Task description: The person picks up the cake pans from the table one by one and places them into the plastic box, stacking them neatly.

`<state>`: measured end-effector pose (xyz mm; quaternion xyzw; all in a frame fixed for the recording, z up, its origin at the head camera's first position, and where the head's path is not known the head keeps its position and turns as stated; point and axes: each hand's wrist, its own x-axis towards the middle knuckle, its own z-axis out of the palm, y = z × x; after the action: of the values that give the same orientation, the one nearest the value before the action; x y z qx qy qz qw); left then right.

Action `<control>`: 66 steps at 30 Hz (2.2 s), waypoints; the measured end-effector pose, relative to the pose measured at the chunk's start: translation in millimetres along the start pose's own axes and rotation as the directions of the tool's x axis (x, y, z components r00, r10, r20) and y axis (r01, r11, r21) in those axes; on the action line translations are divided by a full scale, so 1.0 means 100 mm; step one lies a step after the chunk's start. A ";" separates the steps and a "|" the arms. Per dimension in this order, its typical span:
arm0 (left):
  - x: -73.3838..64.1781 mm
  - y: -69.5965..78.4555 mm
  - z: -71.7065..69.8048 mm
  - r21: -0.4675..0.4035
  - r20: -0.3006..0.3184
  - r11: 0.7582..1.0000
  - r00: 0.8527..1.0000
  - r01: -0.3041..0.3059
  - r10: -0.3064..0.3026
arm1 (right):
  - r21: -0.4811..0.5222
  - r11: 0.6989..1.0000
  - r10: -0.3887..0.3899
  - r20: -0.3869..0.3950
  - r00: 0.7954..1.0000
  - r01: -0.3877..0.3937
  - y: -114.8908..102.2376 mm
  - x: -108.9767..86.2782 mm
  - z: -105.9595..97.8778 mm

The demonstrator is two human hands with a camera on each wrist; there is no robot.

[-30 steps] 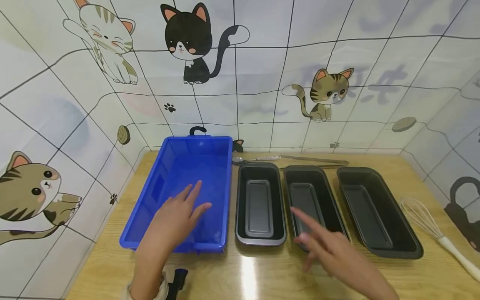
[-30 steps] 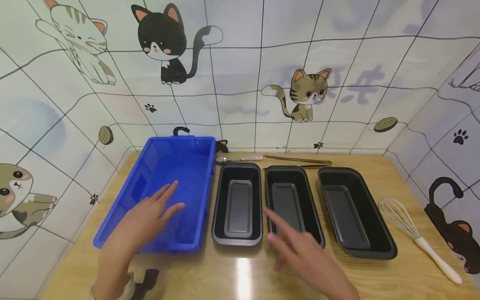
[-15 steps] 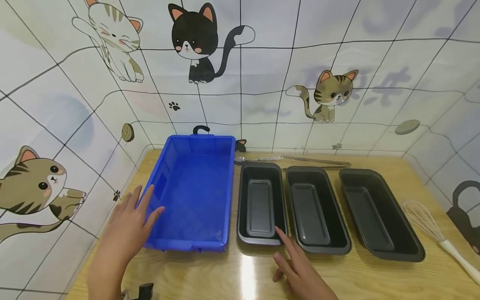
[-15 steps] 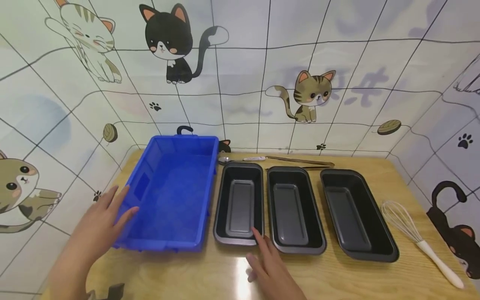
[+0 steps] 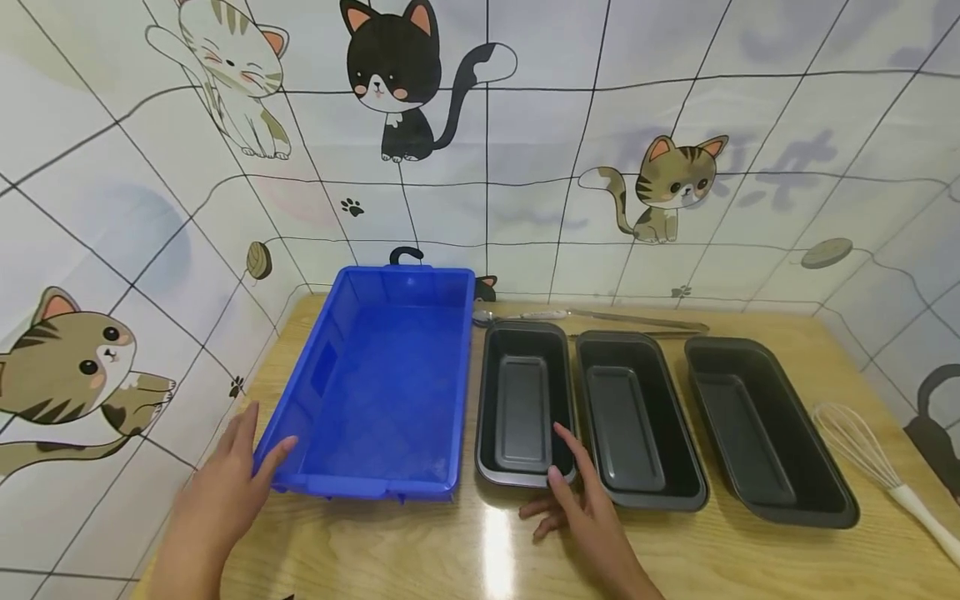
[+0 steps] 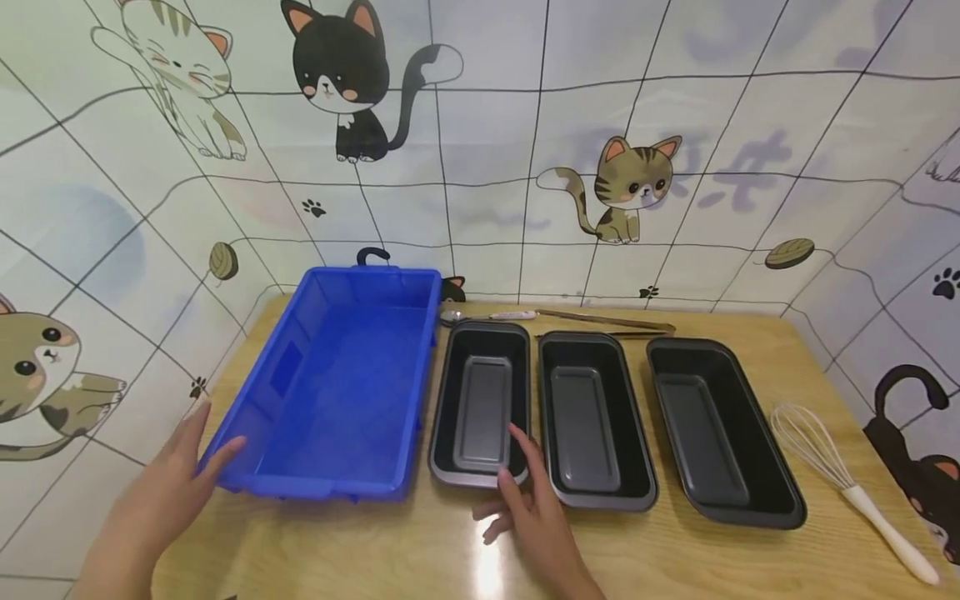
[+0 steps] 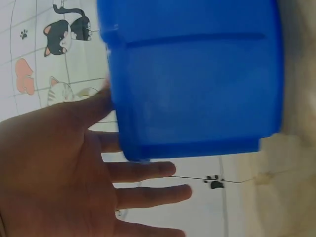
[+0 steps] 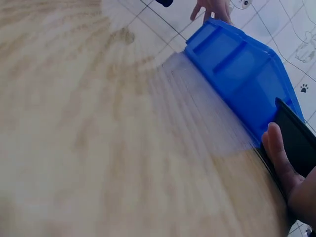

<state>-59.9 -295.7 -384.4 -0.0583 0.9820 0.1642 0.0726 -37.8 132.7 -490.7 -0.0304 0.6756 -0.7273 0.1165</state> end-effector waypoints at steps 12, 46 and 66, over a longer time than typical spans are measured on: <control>0.05 -0.14 0.30 -0.265 0.071 0.959 0.994 0.103 -0.087 | 0.214 0.976 -0.012 -0.121 0.993 0.038 0.01 0.17 0.07; 0.08 -0.18 0.34 -0.369 0.057 0.922 0.993 0.116 -0.103 | -0.154 0.985 -0.120 -0.268 0.956 0.080 -0.27 0.18 0.16; 0.04 -0.14 0.29 -0.255 0.055 0.959 0.992 0.125 -0.115 | -0.064 0.987 -0.158 -0.202 0.967 0.148 -0.78 0.34 0.35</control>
<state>-58.7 -299.4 -416.8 -0.1236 0.9453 0.2870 0.0935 -73.5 95.8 -413.9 -0.0096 0.6970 -0.7169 -0.0113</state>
